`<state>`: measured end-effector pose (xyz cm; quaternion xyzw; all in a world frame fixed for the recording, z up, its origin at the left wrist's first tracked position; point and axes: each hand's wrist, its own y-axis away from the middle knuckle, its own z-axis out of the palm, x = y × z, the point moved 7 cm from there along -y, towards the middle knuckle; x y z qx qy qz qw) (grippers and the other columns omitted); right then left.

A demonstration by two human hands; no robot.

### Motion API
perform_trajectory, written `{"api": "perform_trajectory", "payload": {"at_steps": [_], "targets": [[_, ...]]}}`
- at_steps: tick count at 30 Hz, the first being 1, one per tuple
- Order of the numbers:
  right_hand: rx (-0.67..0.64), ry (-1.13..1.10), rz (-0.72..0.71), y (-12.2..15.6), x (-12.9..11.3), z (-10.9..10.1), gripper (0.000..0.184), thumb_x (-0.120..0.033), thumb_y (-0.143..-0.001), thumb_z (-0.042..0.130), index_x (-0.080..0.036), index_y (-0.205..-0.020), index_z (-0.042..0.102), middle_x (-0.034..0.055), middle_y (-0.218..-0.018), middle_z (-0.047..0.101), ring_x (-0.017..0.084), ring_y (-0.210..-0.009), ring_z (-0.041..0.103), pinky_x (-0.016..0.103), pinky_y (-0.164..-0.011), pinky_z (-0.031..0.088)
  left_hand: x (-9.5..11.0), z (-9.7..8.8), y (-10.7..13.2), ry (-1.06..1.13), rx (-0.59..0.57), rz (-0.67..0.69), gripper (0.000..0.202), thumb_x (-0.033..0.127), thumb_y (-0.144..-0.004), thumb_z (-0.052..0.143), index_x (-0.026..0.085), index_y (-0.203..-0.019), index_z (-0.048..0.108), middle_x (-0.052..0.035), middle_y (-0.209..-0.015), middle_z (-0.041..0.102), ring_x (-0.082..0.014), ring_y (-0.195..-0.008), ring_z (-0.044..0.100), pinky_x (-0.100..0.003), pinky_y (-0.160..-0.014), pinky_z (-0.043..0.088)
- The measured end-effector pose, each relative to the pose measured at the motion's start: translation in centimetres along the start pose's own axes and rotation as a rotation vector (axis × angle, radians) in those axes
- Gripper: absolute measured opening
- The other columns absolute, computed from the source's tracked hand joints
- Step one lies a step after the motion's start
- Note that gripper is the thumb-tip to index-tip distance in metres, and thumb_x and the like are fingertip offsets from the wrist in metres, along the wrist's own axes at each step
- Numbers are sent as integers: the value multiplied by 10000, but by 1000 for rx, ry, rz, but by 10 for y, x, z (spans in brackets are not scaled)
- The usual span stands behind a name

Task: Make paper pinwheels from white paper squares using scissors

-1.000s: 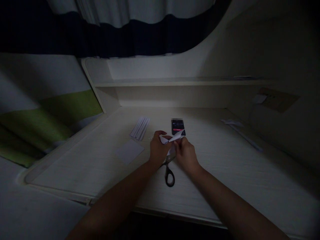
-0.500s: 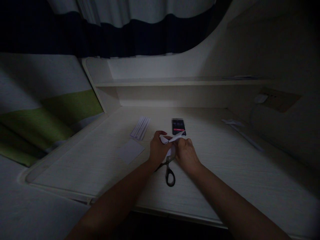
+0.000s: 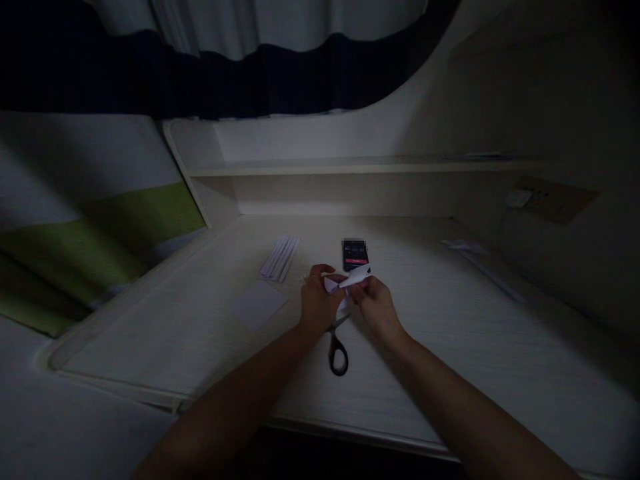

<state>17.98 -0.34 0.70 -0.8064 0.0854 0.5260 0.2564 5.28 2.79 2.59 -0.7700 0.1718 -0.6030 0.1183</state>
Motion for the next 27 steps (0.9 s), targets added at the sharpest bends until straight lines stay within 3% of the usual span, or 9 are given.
{"api": "perform_trajectory", "payload": {"at_steps": [6,10,20,27], "targets": [[26,498,-342,11,-26,1,73,-209,-768,375,-184,-719,423,89,-632,553,205,-615,506,303,-561,366,-7,-1,-2,63,28,-47,364,124,-577,613,193,-889,440,-2,-774,670,-145,-678,614,-270,-648,456],[5,664,-534,14,-33,7,95,-161,-763,363,-183,-692,421,89,-581,530,208,-582,472,330,-586,366,-10,0,-2,139,6,-89,385,123,-568,624,185,-897,432,-12,-778,666,-142,-663,613,-271,-637,457],[37,458,-403,10,-27,-5,202,-356,-806,427,-189,-718,499,56,-638,596,184,-614,510,288,-576,394,-21,-1,-6,136,33,-159,437,175,-527,687,177,-900,460,-19,-776,659,-144,-664,607,-256,-610,444],[22,435,-515,11,-41,-18,313,-377,-757,533,-152,-975,527,0,-626,603,154,-566,523,296,-634,389,-30,-1,-9,222,12,-199,476,167,-521,698,185,-927,451,-20,-790,656,-138,-647,610,-249,-593,451]]}}
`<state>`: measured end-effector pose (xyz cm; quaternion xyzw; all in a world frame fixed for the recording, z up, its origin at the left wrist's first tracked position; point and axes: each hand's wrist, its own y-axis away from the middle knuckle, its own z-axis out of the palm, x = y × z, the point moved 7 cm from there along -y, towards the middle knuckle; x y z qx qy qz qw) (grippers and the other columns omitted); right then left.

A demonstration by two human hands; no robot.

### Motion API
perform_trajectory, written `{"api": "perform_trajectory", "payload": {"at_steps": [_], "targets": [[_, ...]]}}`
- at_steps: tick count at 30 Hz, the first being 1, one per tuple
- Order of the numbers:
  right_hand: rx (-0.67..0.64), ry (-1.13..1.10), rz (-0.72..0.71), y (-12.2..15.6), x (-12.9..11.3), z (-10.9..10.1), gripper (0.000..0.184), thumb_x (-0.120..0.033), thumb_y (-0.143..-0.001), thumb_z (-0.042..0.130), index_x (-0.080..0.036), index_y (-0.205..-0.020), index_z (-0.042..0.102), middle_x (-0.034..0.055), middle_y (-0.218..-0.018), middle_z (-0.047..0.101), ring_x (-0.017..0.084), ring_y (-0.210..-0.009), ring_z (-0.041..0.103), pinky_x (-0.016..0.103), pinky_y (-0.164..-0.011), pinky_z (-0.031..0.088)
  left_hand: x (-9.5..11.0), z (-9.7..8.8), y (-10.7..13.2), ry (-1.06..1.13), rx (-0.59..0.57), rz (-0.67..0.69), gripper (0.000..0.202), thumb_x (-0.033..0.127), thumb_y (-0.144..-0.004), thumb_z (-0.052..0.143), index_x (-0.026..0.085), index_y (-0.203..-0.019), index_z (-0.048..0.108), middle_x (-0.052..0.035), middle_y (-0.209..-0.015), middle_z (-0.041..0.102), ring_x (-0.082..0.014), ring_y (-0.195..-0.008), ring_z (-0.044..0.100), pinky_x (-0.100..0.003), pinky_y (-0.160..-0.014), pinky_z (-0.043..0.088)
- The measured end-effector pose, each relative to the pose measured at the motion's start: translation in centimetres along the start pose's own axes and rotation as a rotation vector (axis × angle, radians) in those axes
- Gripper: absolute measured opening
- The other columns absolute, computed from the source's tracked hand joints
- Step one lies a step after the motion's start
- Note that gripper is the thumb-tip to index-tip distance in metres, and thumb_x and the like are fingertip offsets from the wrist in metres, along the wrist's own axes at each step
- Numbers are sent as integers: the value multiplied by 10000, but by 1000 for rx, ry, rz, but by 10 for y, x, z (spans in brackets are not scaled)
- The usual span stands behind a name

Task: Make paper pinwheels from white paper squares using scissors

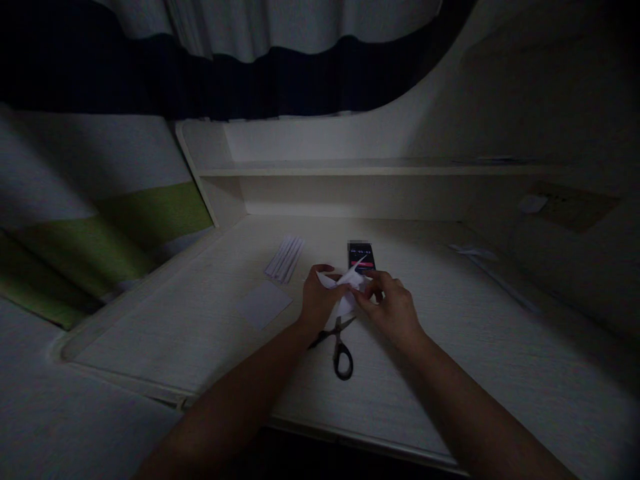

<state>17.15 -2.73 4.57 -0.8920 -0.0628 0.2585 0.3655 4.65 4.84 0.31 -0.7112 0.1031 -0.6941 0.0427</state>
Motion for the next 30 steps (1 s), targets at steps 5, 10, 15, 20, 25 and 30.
{"api": "perform_trajectory", "payload": {"at_steps": [5,10,15,20,25,30], "targets": [[-65,208,-282,1,-18,1,201,-235,-811,479,-126,-936,593,73,-794,628,185,-753,554,314,-690,342,8,-2,2,-95,27,88,432,167,-543,681,190,-916,463,-4,-765,652,-145,-685,617,-273,-663,450],[-69,409,-365,2,-25,3,196,-210,-825,463,-114,-807,634,79,-740,630,186,-713,528,323,-669,293,16,1,5,-168,16,148,418,161,-552,668,189,-911,455,-1,-766,652,-146,-703,614,-281,-694,441],[-101,470,-370,2,-28,5,197,-197,-806,466,-125,-727,632,78,-687,611,190,-687,507,325,-668,275,20,3,7,-205,13,156,414,147,-557,659,186,-912,448,-2,-773,657,-149,-710,615,-284,-701,436],[-144,425,-288,3,-21,13,265,-153,-826,381,-108,-717,619,91,-651,609,187,-646,508,324,-677,293,21,5,9,-205,-25,169,390,147,-583,645,194,-910,439,-1,-773,664,-145,-695,612,-276,-683,435],[-190,423,-252,3,-17,19,278,-163,-820,368,-103,-711,616,114,-677,631,212,-657,541,346,-680,313,23,6,11,-209,-22,168,381,113,-577,629,198,-898,443,6,-761,665,-139,-674,609,-267,-666,435],[-238,370,-141,1,-12,23,291,-180,-822,356,-105,-724,619,122,-696,654,215,-638,578,335,-660,350,23,8,12,-197,-35,171,374,100,-578,607,201,-898,443,9,-755,665,-135,-665,605,-256,-638,431]]}}
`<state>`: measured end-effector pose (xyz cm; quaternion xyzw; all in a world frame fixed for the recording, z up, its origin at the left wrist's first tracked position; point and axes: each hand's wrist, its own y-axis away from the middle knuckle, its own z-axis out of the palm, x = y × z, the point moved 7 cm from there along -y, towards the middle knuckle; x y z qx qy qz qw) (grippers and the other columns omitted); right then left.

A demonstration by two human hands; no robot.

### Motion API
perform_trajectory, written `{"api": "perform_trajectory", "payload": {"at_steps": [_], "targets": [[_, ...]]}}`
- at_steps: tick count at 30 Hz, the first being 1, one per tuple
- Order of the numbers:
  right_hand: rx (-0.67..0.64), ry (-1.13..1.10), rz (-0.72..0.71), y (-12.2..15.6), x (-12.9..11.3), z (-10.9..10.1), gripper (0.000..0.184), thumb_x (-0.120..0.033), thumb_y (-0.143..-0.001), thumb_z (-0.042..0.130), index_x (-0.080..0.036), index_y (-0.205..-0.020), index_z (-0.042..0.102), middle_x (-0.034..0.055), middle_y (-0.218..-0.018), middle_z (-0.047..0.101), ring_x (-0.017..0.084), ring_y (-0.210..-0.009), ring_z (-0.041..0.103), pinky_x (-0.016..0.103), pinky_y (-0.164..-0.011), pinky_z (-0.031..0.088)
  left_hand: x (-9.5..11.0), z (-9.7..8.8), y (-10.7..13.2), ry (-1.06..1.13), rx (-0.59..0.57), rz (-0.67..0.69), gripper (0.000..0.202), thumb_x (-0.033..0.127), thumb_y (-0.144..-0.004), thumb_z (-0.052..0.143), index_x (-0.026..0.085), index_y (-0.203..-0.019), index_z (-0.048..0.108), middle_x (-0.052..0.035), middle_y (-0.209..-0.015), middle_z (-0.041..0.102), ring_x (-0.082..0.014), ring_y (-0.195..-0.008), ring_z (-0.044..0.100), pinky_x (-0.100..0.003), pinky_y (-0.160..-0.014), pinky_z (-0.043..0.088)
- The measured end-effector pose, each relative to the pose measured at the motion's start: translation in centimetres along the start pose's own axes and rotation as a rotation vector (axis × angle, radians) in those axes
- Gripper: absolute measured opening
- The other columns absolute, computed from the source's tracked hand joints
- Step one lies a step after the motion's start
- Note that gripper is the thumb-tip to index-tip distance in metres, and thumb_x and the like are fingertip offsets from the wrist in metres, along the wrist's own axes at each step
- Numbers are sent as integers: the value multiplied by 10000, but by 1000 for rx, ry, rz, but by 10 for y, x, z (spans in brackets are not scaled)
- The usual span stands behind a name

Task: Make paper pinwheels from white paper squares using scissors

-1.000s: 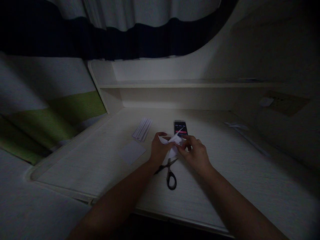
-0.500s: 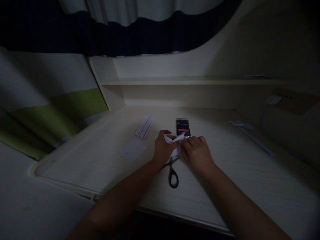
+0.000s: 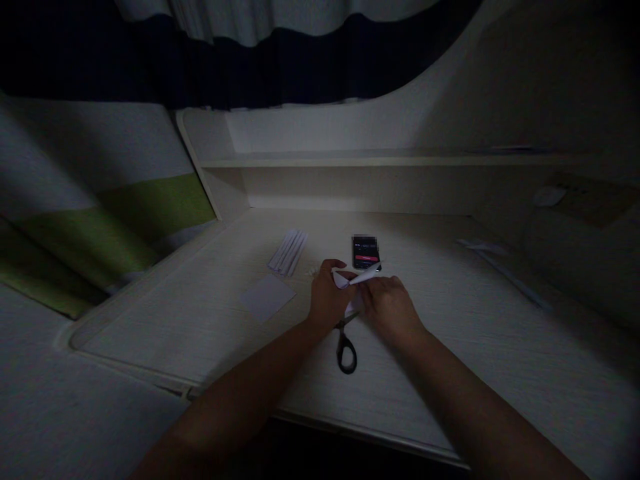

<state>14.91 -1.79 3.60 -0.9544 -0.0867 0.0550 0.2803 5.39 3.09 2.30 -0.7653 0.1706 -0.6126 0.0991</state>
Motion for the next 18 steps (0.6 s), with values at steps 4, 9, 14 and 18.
{"api": "perform_trajectory", "payload": {"at_steps": [4,9,14,18], "targets": [[-39,-188,187,1,10,5,304,-203,-824,345,-127,-764,633,114,-741,672,208,-643,605,298,-608,383,2,0,1,-38,3,8,366,108,-575,610,201,-891,453,10,-747,663,-140,-671,601,-262,-649,425],[-38,-416,392,4,20,10,303,-229,-799,364,-155,-728,649,83,-684,677,195,-615,618,270,-560,405,3,1,3,-49,-7,7,358,114,-584,603,205,-898,456,15,-746,667,-147,-675,604,-263,-637,424],[-4,-486,438,5,22,9,285,-223,-782,382,-164,-734,657,82,-707,687,202,-646,630,270,-572,416,4,4,4,2,-8,-2,374,97,-580,593,208,-908,452,12,-758,666,-146,-679,613,-261,-638,433],[-3,-379,388,5,20,7,287,-226,-790,379,-159,-746,654,100,-722,685,211,-647,626,275,-562,400,3,4,3,17,-15,-27,355,103,-585,591,207,-897,457,9,-754,664,-138,-655,609,-258,-626,436]]}}
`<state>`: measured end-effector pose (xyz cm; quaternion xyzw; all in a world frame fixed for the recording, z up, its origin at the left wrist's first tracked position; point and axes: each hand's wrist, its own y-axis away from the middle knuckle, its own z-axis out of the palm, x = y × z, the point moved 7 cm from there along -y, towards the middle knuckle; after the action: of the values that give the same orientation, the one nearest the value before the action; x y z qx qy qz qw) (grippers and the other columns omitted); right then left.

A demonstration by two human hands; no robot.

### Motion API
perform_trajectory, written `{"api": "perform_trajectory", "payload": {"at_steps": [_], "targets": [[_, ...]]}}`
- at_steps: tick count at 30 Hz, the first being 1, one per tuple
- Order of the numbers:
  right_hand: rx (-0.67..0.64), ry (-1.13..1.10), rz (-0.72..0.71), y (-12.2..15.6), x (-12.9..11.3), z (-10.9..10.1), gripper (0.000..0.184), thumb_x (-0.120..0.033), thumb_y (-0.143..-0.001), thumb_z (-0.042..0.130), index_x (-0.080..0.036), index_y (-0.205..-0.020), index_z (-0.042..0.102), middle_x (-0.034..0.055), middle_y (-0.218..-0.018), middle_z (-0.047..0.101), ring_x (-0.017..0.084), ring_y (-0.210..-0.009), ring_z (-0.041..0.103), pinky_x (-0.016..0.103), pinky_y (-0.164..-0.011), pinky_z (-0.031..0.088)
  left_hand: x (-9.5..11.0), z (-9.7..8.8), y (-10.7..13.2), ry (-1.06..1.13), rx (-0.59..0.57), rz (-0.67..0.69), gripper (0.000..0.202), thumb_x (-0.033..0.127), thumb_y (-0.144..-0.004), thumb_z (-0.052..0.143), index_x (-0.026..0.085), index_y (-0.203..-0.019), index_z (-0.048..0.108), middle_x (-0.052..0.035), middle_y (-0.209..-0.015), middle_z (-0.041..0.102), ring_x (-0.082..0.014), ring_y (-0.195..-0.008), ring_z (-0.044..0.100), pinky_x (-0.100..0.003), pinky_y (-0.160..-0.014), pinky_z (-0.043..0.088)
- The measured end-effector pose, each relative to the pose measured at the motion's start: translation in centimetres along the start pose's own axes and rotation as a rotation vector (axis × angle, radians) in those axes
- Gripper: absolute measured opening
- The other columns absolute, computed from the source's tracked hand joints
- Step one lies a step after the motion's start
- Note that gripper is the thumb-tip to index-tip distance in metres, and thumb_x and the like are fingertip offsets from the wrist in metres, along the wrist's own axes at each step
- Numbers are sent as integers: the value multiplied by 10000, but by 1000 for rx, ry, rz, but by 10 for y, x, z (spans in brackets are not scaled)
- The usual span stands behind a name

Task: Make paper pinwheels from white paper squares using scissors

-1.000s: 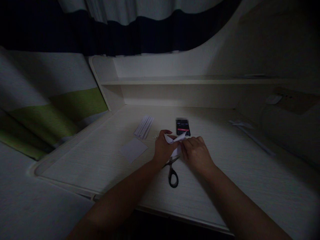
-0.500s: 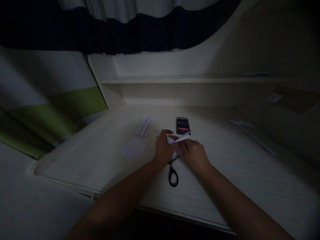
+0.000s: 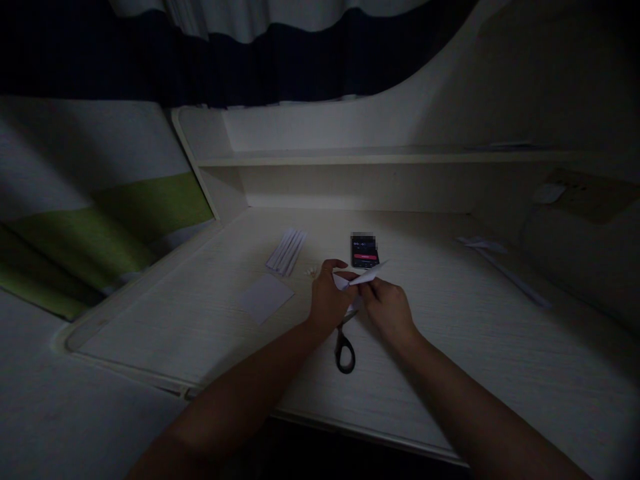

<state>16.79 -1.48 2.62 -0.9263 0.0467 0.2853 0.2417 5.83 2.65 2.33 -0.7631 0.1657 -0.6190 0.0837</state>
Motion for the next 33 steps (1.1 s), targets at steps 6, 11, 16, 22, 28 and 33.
{"api": "perform_trajectory", "payload": {"at_steps": [6,11,16,22,28,33], "targets": [[-15,-85,14,-3,5,-11,291,-411,-747,478,-173,-678,631,47,-589,632,161,-514,558,259,-500,367,-15,-2,-8,117,14,-113,405,121,-542,646,186,-900,468,-2,-758,654,-126,-599,587,-232,-535,426],[88,-337,113,-13,25,-36,331,-487,-686,550,-159,-676,597,31,-590,593,133,-511,513,250,-497,372,-32,2,-13,413,-43,-299,519,137,-459,723,170,-909,466,0,-730,627,-121,-586,579,-241,-545,442],[-28,-581,164,-20,33,-29,290,-430,-670,581,-154,-753,620,40,-686,624,146,-609,545,272,-579,402,-30,7,-11,470,-104,-337,565,106,-420,733,167,-920,475,16,-712,611,-116,-588,574,-244,-555,444],[-245,-807,226,-14,22,-6,262,-403,-597,654,-158,-668,594,14,-652,616,130,-592,543,274,-608,413,-22,9,-8,459,-173,-286,580,72,-448,716,161,-949,436,-22,-785,632,-134,-653,598,-272,-618,459],[-276,-800,219,-13,28,5,263,-403,-615,633,-156,-704,616,23,-650,625,135,-579,544,283,-599,413,-16,7,-8,348,-194,-181,563,106,-483,721,157,-962,429,-22,-781,616,-121,-648,580,-250,-600,442],[-212,-852,278,-14,35,5,249,-376,-584,674,-166,-709,626,9,-646,632,129,-568,543,277,-604,414,-12,10,-7,472,-244,-212,579,108,-482,722,163,-972,418,-15,-781,601,-116,-643,577,-246,-598,444]]}}
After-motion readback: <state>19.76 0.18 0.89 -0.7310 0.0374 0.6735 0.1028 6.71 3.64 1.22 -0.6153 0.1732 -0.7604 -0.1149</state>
